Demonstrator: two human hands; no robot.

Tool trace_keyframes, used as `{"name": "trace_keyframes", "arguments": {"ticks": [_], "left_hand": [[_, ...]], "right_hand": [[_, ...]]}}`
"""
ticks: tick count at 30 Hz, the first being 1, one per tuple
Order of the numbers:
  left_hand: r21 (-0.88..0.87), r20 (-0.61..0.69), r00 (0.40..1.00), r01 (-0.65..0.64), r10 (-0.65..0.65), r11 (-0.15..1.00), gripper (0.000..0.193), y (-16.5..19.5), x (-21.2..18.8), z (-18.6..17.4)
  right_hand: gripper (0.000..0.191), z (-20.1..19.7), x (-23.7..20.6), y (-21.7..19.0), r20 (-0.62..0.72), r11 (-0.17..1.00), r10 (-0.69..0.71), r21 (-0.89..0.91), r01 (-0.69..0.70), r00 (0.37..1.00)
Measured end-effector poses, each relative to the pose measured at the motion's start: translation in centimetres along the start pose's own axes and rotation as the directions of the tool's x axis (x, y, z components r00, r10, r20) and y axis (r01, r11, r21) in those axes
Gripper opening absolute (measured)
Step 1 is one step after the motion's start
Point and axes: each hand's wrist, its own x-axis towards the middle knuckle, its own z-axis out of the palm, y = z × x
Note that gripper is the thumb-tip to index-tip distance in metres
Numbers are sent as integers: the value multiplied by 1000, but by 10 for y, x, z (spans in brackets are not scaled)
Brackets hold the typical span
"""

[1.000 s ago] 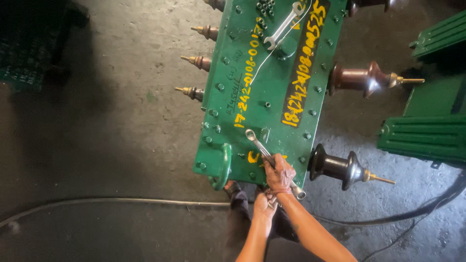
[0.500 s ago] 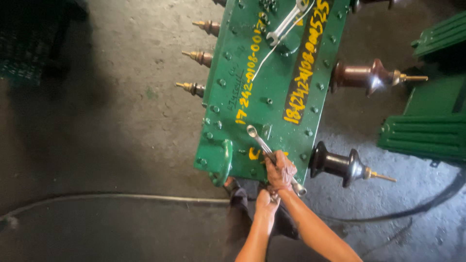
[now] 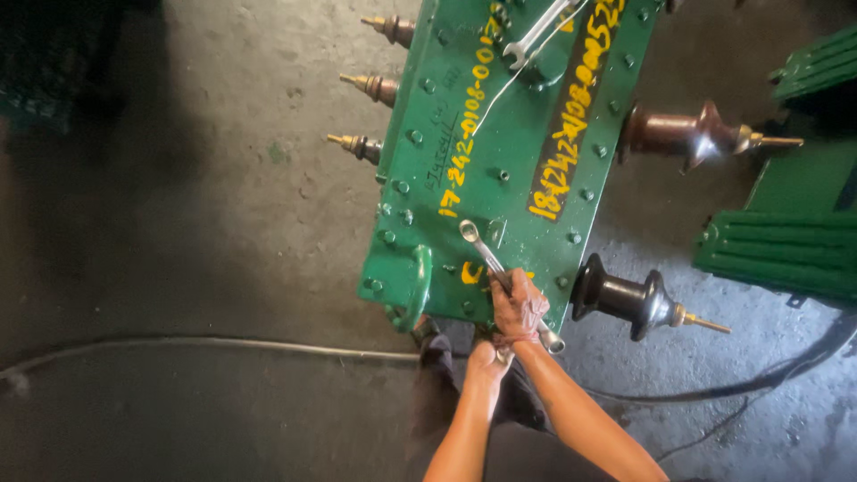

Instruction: The person uses two wrenches to tighten bolts on a green metal panel with insulators. They repeatedly reposition the wrenches and apply torque to multiple fasteners on the panel.

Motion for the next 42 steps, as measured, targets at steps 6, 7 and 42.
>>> {"name": "trace_keyframes", "arguments": {"ticks": [6,7,42], "left_hand": [[-33,4,1000,-17,17,999,26,-3,2,2],[-38,-16,1000,-21,21,999,25,-3,2,0],[-79,7,1000,21,-20,997,5,-15,-2,-9]], "right_hand": [[30,0,-1,2,-9,1000,-13,14,13,1000],[29,0,-1,3,-16,1000,-28,11,28,999],[34,-4,2,0,-31,999,-49,12,50,998]]}}
